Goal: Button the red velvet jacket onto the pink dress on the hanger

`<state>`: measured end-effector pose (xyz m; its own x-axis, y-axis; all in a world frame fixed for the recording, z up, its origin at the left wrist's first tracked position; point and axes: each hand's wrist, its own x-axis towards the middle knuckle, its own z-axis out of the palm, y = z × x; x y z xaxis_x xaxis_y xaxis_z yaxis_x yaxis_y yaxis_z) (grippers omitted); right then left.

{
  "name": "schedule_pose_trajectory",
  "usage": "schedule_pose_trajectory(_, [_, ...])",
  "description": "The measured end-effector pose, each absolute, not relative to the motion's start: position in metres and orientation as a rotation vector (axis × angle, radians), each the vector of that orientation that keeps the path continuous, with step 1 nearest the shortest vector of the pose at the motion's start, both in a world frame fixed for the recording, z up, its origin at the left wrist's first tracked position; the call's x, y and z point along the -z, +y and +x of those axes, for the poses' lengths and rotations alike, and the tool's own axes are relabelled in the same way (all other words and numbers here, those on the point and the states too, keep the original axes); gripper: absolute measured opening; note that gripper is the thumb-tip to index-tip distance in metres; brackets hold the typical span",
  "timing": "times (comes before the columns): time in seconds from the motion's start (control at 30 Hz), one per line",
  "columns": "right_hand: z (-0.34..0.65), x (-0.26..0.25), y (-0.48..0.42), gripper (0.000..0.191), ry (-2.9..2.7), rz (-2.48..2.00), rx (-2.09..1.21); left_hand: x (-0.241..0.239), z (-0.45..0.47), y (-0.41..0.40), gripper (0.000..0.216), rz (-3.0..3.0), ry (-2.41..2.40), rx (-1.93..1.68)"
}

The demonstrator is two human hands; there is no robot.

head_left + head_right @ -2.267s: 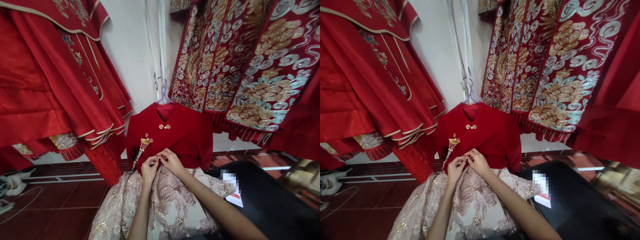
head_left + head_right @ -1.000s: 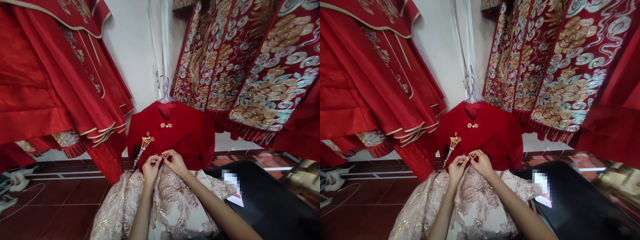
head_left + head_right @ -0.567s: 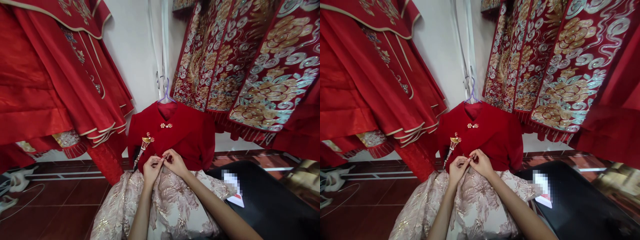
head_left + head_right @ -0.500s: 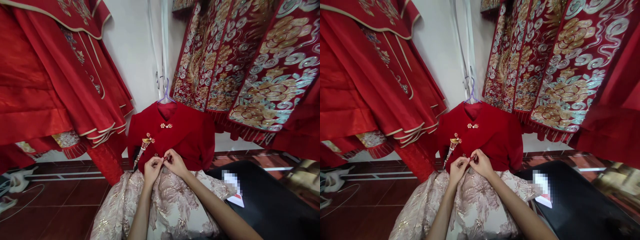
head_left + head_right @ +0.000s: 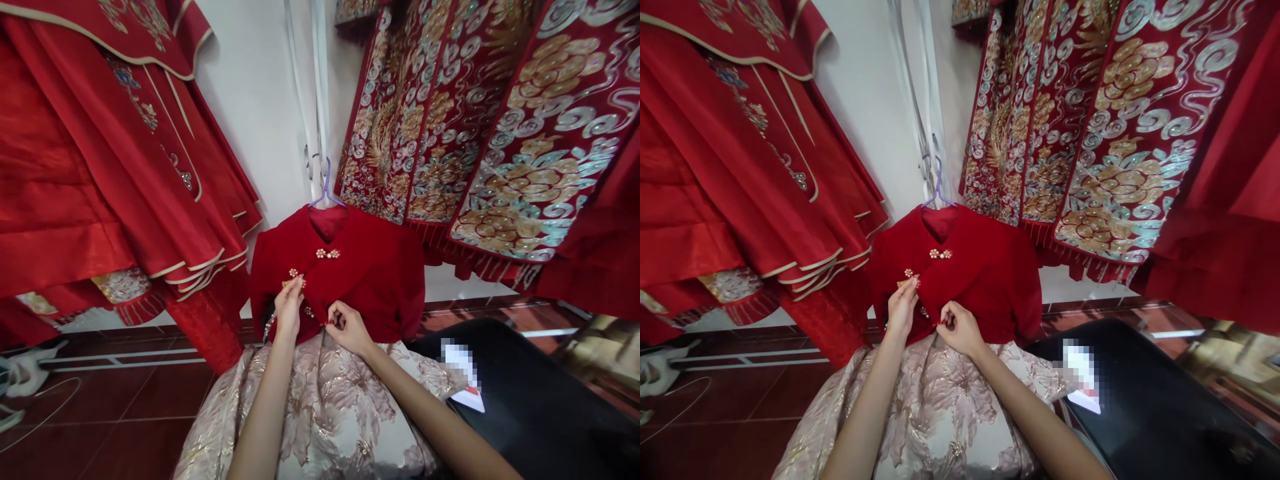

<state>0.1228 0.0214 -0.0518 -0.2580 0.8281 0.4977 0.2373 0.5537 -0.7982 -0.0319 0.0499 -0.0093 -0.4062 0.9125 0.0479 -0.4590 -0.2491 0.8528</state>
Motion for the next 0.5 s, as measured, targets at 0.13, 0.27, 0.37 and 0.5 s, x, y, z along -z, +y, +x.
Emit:
schedule_pose_trajectory(0.13, [0.123,0.05,0.02,0.014,-1.785,-0.879,-0.733,0.004,-0.023,0.051,0.03,0.736,1.063,-1.818])
schedule_pose_trajectory(0.27, [0.123,0.047,0.019,0.014,-1.795,-0.88,-0.711,-0.023,-0.005,0.051,0.031,1.265,1.114,-1.709])
schedule_pose_trajectory(0.37, [0.123,0.047,0.019,0.014,-1.797,-0.886,-0.712,-0.047,0.005,0.053,0.028,1.732,1.241,-1.692])
schedule_pose_trajectory(0.5, [0.124,0.048,0.02,0.014,-1.783,-0.871,-0.714,-0.068,0.006,0.058,0.024,2.284,1.739,-1.505])
